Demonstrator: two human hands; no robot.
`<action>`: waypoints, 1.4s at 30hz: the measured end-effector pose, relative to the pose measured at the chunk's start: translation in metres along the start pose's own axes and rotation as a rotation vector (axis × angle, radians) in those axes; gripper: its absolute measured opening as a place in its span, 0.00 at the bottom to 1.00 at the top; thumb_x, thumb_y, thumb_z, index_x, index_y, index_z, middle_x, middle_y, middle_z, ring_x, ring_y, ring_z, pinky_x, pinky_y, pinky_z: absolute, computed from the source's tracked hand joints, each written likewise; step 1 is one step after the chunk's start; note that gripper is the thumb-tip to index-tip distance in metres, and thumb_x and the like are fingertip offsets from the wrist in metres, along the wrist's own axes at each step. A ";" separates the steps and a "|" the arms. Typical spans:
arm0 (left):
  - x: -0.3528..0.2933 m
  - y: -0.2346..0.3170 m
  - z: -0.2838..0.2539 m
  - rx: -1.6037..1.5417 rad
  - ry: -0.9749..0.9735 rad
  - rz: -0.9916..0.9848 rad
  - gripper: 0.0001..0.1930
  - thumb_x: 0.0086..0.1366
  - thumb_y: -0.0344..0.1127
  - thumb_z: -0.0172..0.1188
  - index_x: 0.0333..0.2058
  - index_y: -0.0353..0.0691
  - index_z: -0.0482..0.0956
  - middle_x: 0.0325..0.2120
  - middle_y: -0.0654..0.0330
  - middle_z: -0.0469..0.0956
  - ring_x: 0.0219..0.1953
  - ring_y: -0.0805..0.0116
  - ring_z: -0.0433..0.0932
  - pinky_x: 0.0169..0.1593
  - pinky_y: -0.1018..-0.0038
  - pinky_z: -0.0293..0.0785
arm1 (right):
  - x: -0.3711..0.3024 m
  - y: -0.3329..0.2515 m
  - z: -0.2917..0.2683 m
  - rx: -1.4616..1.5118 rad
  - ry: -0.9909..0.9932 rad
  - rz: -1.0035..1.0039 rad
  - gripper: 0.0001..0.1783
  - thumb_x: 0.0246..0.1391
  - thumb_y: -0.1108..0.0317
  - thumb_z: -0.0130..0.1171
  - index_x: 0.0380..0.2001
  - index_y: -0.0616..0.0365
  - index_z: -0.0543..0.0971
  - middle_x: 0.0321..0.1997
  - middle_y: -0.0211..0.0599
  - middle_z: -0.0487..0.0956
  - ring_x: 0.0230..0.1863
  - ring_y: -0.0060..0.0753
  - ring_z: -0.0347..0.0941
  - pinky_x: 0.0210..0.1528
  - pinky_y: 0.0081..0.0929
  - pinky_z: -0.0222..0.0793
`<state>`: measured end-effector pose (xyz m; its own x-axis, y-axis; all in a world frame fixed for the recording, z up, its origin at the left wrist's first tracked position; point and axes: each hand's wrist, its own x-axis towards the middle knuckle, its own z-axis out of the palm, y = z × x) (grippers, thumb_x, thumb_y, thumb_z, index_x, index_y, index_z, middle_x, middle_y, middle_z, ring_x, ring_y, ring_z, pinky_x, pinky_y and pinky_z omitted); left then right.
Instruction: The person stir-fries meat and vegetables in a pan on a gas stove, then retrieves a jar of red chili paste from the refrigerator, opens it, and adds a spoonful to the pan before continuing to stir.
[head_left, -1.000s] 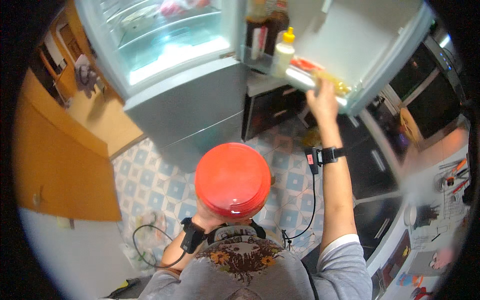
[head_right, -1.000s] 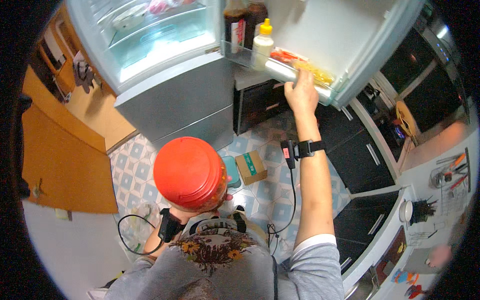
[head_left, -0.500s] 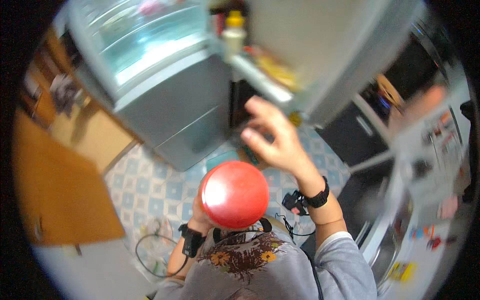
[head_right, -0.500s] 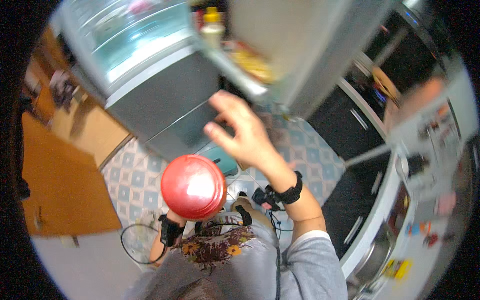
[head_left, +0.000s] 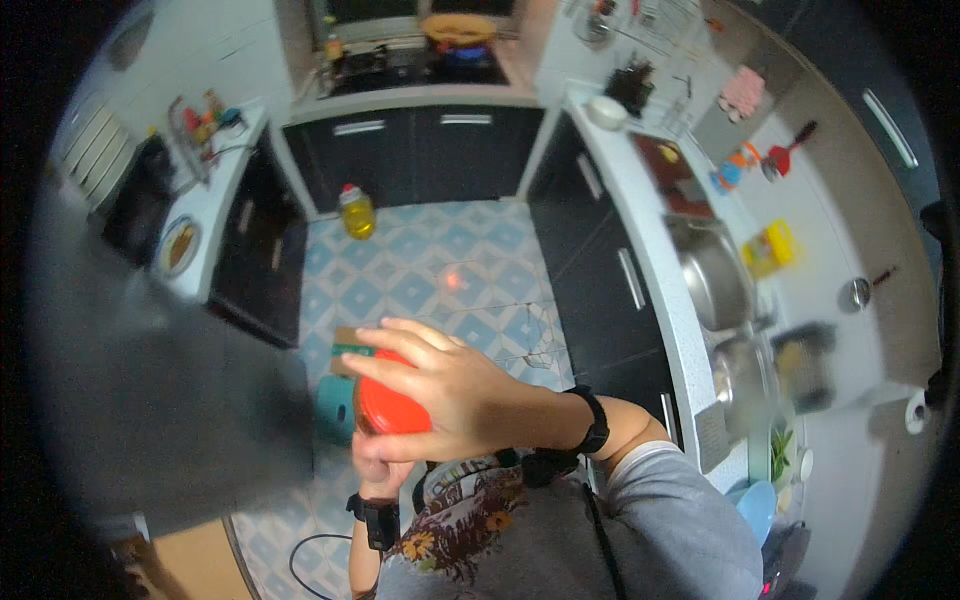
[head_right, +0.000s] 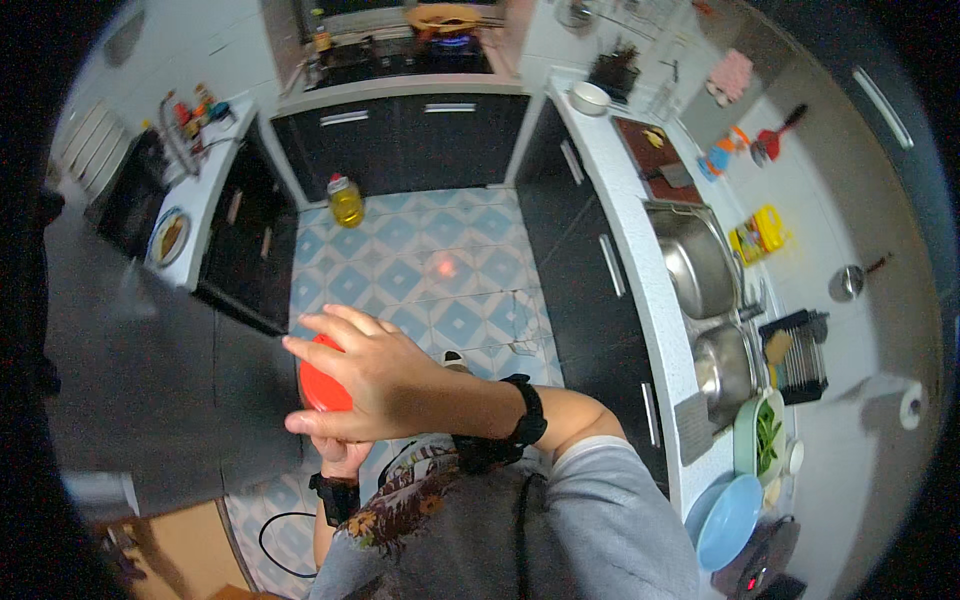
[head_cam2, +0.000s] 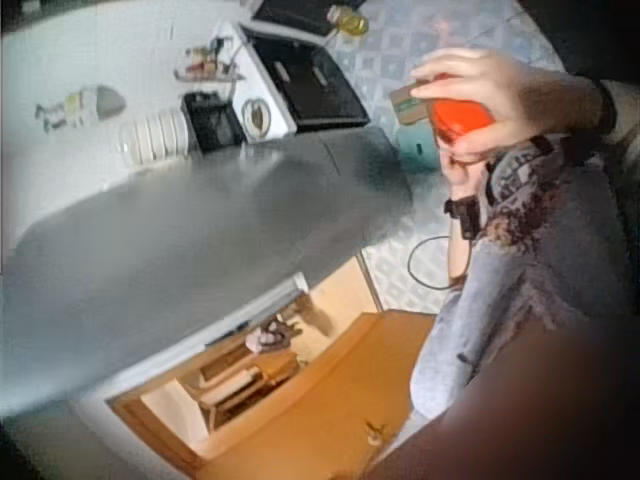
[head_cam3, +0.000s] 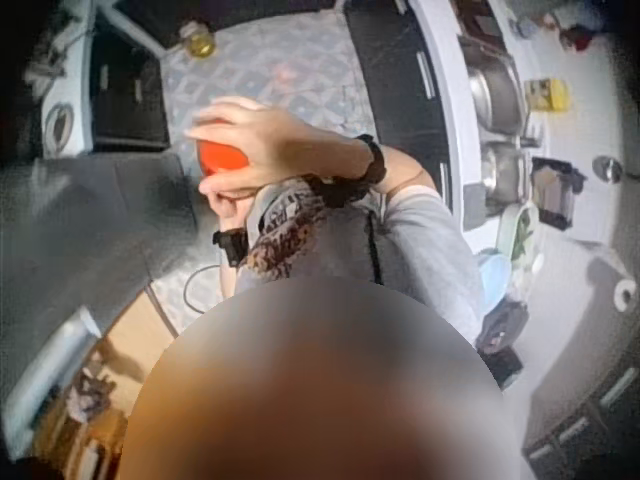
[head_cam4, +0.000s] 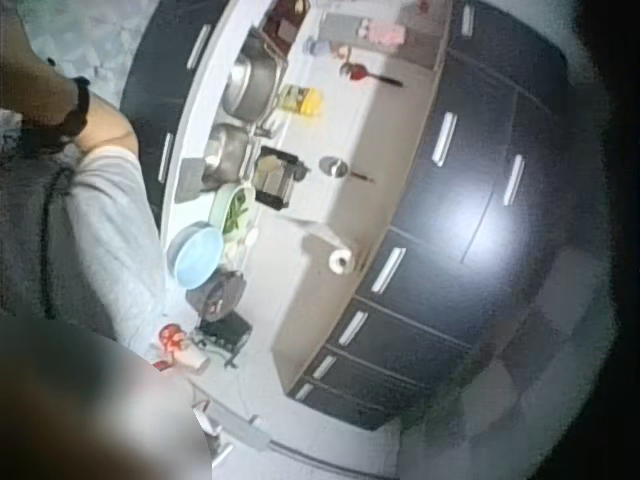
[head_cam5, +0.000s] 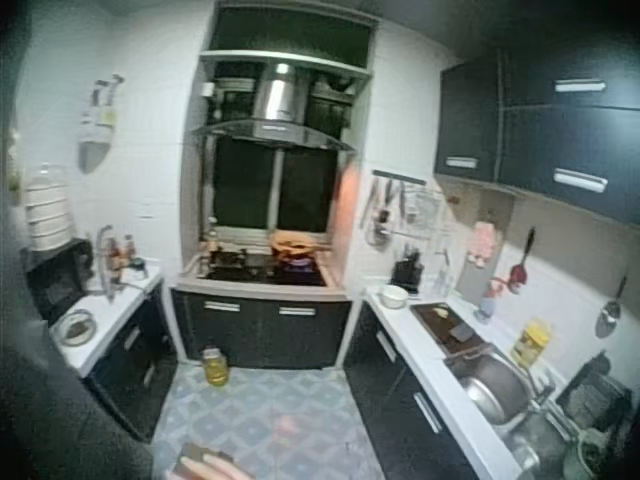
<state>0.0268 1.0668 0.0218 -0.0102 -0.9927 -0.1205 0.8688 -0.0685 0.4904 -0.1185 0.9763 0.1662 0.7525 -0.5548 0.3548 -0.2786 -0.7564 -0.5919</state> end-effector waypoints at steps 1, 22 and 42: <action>0.005 -0.006 0.002 0.016 -0.007 0.014 0.40 0.56 0.58 0.54 0.61 0.42 0.52 0.59 0.53 0.58 0.60 0.55 0.59 0.61 0.58 0.60 | -0.005 0.005 -0.004 -0.058 0.046 0.020 0.43 0.44 0.42 0.60 0.57 0.59 0.64 0.59 0.57 0.61 0.60 0.61 0.57 0.55 0.48 0.60; 0.352 -0.159 0.107 -0.118 -0.375 -0.477 0.44 0.51 0.49 0.62 0.63 0.55 0.47 0.61 0.55 0.53 0.62 0.52 0.55 0.61 0.51 0.57 | -0.019 0.270 -0.218 -0.368 0.417 0.219 0.36 0.40 0.52 0.62 0.50 0.61 0.68 0.48 0.50 0.63 0.47 0.51 0.63 0.46 0.46 0.63; 0.702 -0.214 0.142 0.303 -0.665 -0.848 0.44 0.53 0.42 0.65 0.62 0.54 0.45 0.58 0.56 0.56 0.61 0.59 0.57 0.60 0.59 0.60 | 0.069 0.514 -0.326 -0.473 0.735 0.895 0.19 0.40 0.67 0.64 0.39 0.57 0.75 0.46 0.47 0.71 0.44 0.49 0.71 0.44 0.37 0.68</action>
<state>-0.2369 0.3706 -0.0452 -0.8830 -0.4634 -0.0748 0.2999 -0.6795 0.6696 -0.4041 0.4367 0.1227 -0.2802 -0.8848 0.3722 -0.8213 0.0203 -0.5701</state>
